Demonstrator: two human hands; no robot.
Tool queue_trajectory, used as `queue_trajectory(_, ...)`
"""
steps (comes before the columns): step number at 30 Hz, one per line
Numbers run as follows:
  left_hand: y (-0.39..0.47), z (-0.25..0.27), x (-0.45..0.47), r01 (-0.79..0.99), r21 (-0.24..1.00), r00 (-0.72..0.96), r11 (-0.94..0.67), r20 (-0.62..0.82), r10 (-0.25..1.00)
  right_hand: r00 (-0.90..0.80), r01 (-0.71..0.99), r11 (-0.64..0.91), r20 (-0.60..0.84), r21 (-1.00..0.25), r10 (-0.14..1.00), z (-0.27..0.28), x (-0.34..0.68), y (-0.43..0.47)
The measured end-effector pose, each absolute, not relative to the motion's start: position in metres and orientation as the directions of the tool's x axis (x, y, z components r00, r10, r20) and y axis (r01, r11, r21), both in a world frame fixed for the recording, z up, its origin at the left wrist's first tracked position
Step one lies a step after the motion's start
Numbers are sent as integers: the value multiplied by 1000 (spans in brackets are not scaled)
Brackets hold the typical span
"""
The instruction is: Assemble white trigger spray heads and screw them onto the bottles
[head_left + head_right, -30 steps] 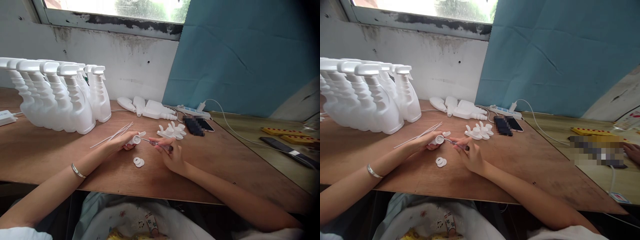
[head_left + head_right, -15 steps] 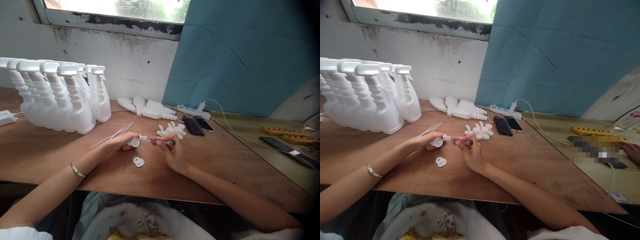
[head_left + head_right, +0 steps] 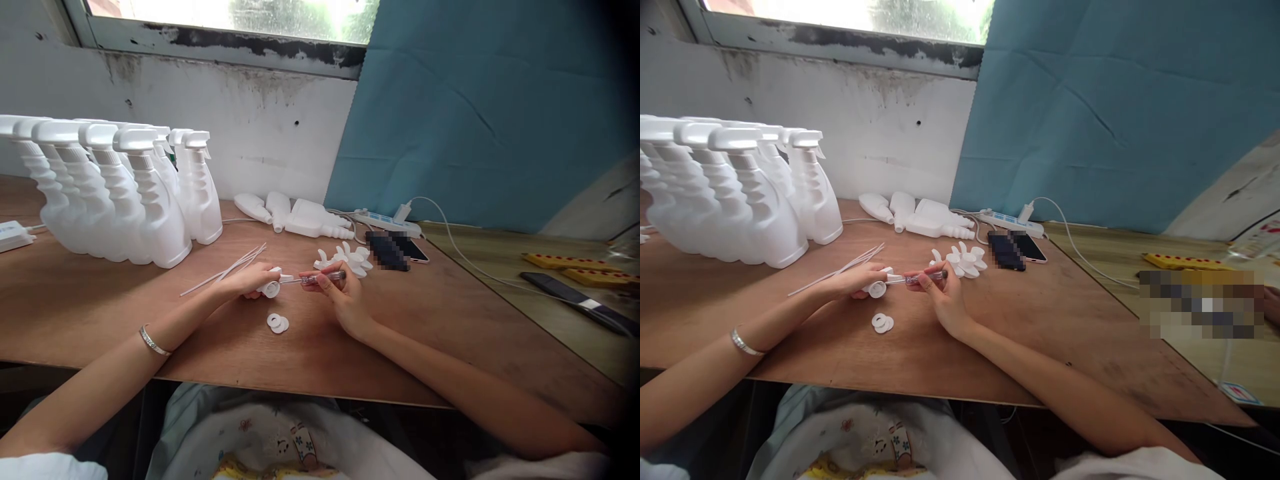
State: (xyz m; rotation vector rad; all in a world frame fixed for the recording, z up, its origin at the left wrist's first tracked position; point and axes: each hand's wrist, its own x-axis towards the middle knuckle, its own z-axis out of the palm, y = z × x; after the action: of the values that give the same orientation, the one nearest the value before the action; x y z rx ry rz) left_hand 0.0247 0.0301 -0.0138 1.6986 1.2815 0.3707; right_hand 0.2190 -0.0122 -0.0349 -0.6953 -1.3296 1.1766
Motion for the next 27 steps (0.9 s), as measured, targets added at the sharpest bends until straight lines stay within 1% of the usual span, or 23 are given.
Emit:
queue_trajectory(4,30,-16,25,610,791,397,-42,-259,881,-135,-320,204,258,-925,957,-37,219,-8)
queue_trajectory(7,30,-20,24,654,748,387,-112,-204,899,-126,-347,145,199,-927,972,-39,219,-7)
queue_trajectory(13,29,-22,26,733,639,379,-233,-99,920,-132,-333,142,195,-932,972,-38,218,-8)
queue_trajectory(16,28,-19,27,760,563,400,-324,-12,917,-115,-325,125,171,-937,979,-40,219,-7)
queue_trajectory(18,26,-16,27,756,543,423,-366,21,906,-112,-315,115,157,-942,981,-41,220,-6)
queue_trajectory(20,25,-15,27,744,549,434,-381,37,900,-120,-297,103,144,-949,982,-42,220,-5)
queue_trajectory(22,25,-16,27,740,565,410,-365,52,911,-131,-273,89,129,-958,983,-41,220,-6)
queue_trajectory(24,26,-18,26,732,613,349,-298,37,936,-126,-250,89,123,-964,984,-40,219,-7)
queue_trajectory(27,31,-23,24,676,718,285,-167,-46,957,-109,-218,103,129,-970,986,-37,218,-9)
